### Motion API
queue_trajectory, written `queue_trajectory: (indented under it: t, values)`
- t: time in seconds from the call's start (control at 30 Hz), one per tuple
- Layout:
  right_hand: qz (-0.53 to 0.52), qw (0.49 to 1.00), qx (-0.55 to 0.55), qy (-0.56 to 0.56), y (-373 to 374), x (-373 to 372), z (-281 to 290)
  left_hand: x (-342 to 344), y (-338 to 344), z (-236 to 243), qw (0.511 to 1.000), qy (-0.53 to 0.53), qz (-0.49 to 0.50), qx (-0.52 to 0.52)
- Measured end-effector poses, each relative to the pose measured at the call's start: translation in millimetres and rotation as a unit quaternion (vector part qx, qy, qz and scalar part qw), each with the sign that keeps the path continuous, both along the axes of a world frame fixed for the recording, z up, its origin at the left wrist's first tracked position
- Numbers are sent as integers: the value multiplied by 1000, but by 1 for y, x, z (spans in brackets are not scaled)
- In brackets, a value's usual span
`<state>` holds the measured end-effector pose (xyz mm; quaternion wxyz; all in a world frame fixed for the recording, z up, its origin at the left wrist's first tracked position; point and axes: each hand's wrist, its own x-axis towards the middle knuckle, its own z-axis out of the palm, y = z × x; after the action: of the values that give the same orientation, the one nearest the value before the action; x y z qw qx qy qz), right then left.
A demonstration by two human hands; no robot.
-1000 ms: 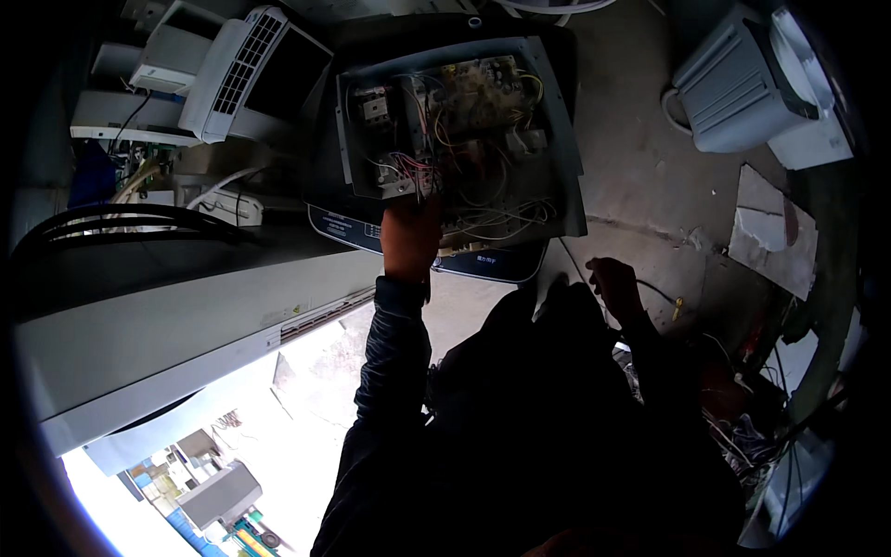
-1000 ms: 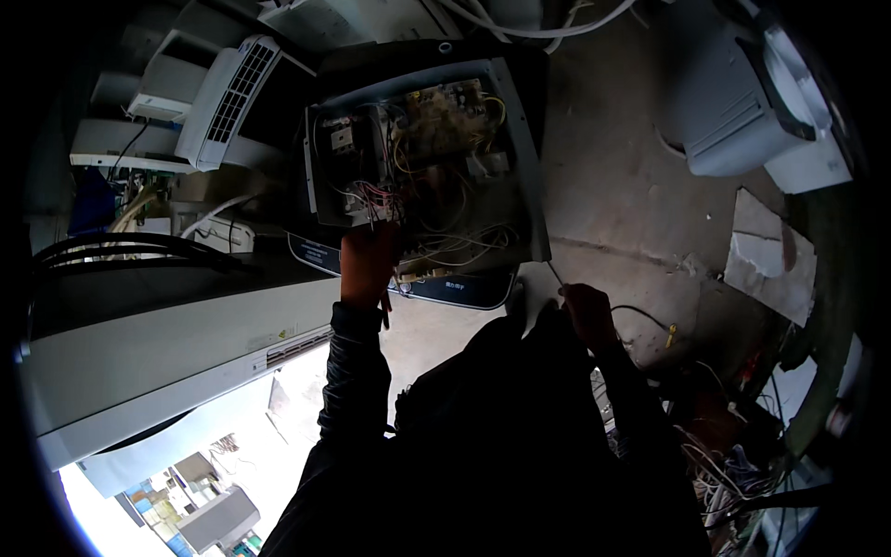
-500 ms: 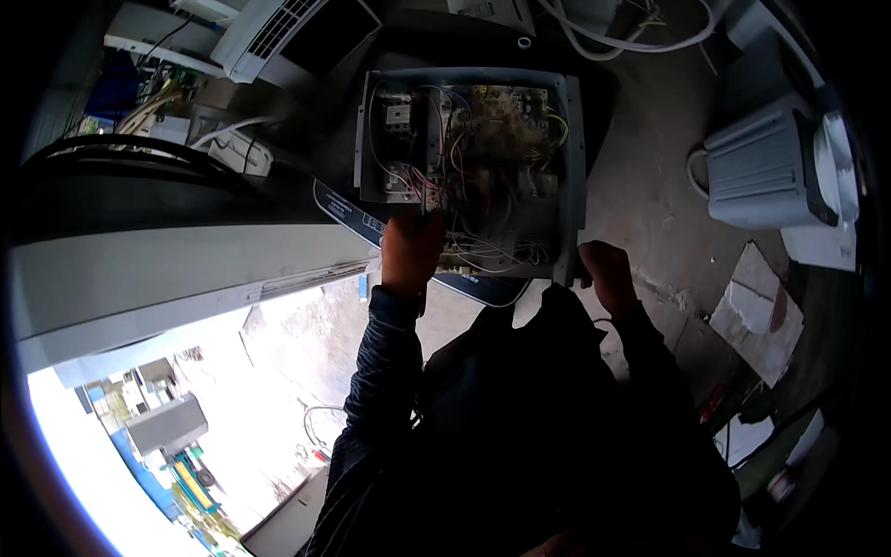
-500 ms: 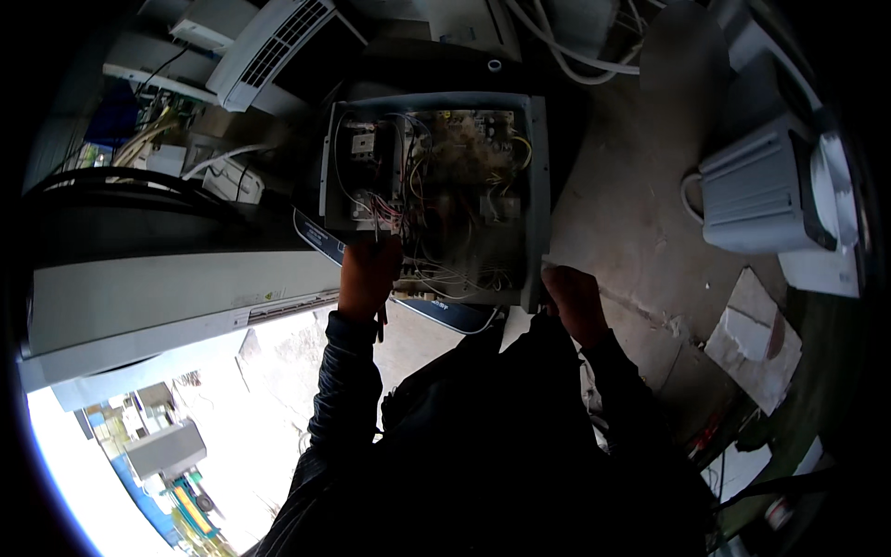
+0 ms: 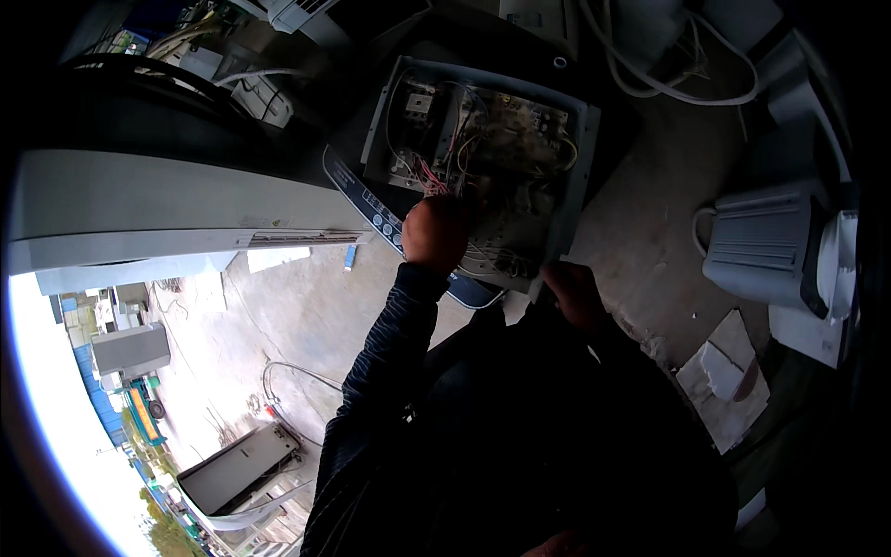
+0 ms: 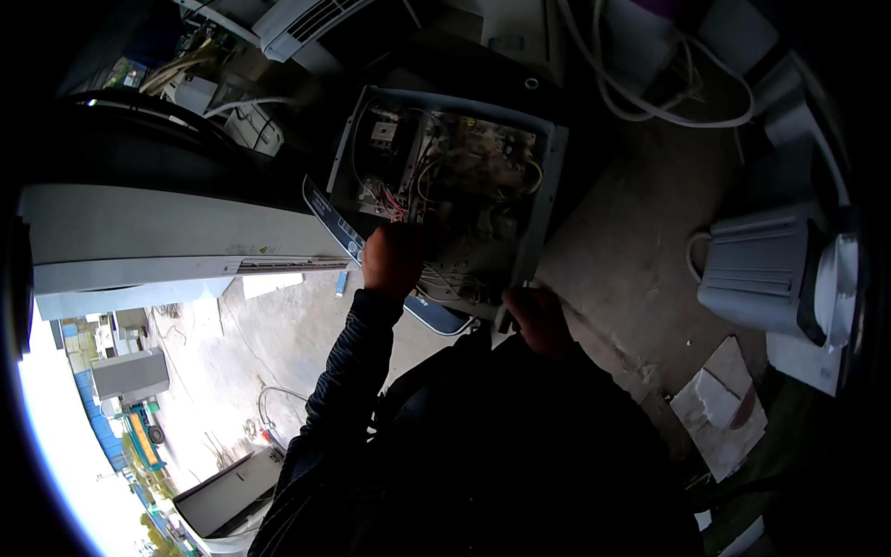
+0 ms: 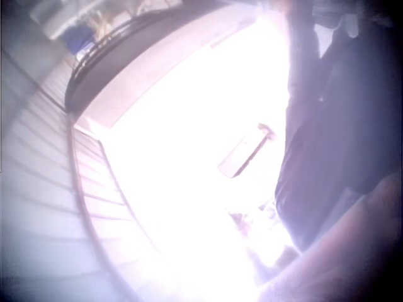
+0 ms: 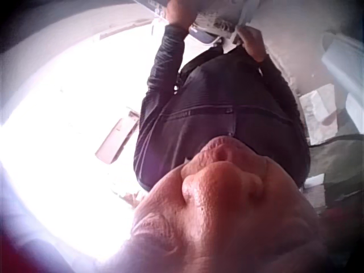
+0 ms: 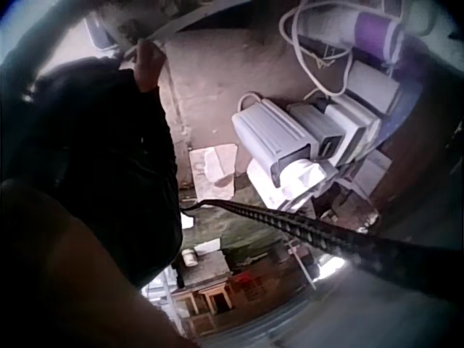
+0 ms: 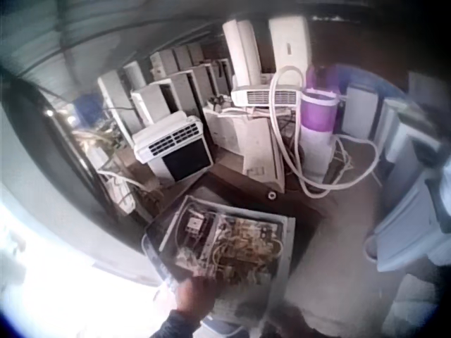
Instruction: The person disassembles an air conditioner unit, removes a circuit board, and then reassembles the unit using a power drill. They handle wires, a circuit board, and the appliance casing.
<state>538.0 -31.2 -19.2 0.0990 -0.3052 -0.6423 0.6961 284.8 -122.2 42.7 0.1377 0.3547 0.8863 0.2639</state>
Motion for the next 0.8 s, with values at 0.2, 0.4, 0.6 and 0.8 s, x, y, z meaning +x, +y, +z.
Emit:
queue_trajectory:
  t: [0.2, 0.4, 0.6, 0.8]
  values:
    - [-1, 1000, -7, -15, -1, -1, -11, 5, 0, -5, 1000, 27, -1, 10]
    - [-35, 995, -89, -21, -7, -4, -7, 5, -1, -10, 999, 30, -19, 1]
    - [-27, 995, -93, -38, -7, -3, -10, 3, -2, -13, 999, 18, -29, -14]
    - [-16, 998, -47, -40, -5, 0, -8, -17, -17, -7, 997, -6, -70, -8]
